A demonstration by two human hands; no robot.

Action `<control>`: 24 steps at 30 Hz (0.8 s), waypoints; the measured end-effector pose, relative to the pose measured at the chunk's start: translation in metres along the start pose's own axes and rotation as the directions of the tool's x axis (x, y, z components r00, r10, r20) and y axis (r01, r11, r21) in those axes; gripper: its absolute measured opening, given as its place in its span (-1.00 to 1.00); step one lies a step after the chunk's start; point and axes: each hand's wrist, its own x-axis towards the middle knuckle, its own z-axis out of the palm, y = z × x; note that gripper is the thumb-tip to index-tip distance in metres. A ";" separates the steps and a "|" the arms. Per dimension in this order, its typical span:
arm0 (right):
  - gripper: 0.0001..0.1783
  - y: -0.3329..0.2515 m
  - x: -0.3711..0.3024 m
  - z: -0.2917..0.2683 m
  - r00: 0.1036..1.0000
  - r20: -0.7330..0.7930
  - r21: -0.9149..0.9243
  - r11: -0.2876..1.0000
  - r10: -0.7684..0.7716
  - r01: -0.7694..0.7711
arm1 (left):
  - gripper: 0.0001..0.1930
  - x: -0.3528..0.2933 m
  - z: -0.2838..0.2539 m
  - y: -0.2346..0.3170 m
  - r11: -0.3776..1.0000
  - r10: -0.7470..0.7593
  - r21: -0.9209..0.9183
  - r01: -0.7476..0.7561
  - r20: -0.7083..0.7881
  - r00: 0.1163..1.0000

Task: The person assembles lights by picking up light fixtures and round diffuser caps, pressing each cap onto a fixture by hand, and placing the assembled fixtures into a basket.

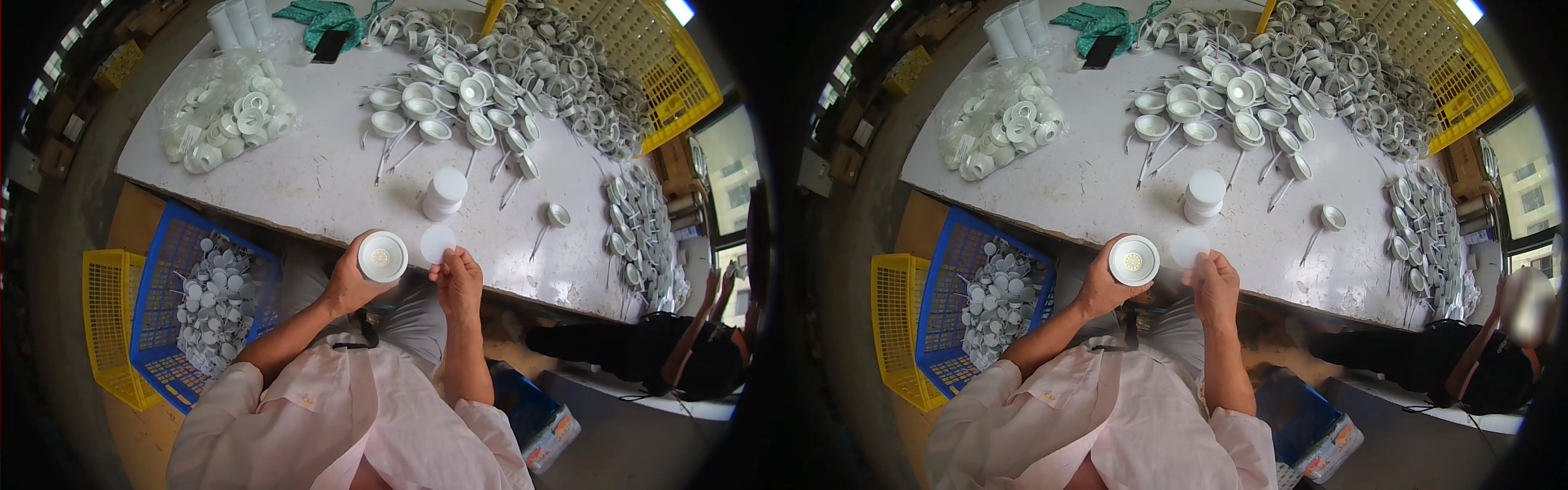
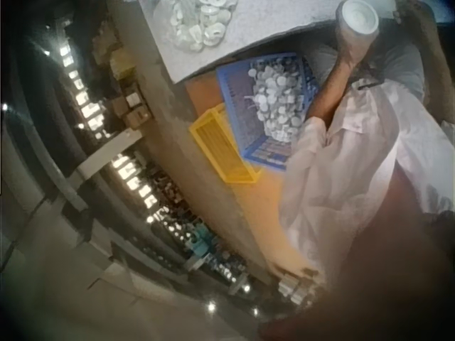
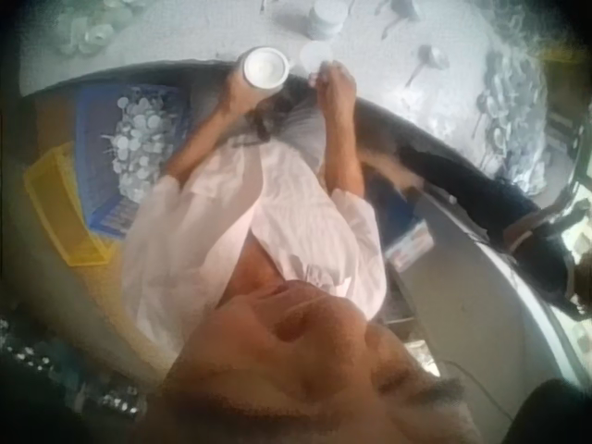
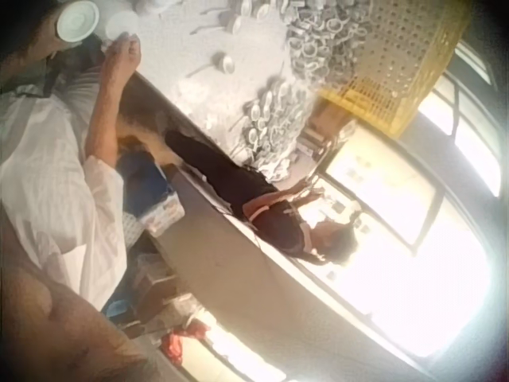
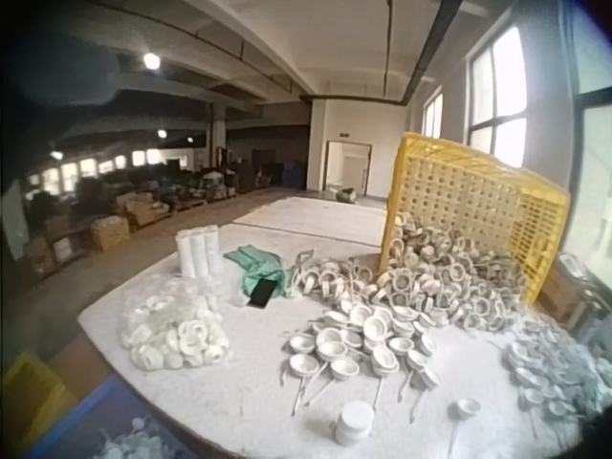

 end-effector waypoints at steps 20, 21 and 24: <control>-0.75 0.041 -0.016 0.023 0.992 0.121 -0.381 0.922 -0.023 0.068 | -0.37 -0.010 -0.011 -0.009 0.991 -0.046 -0.120 0.063 0.138 0.989; -0.73 0.042 -0.016 0.022 0.991 0.130 -0.401 0.913 -0.028 0.078 | -0.37 -0.010 -0.011 -0.008 0.991 -0.062 -0.113 0.077 0.133 0.989; -0.73 0.044 -0.016 0.023 0.990 0.139 -0.399 0.914 -0.019 0.074 | -0.39 -0.011 -0.011 -0.008 0.991 -0.079 -0.098 0.092 0.124 0.989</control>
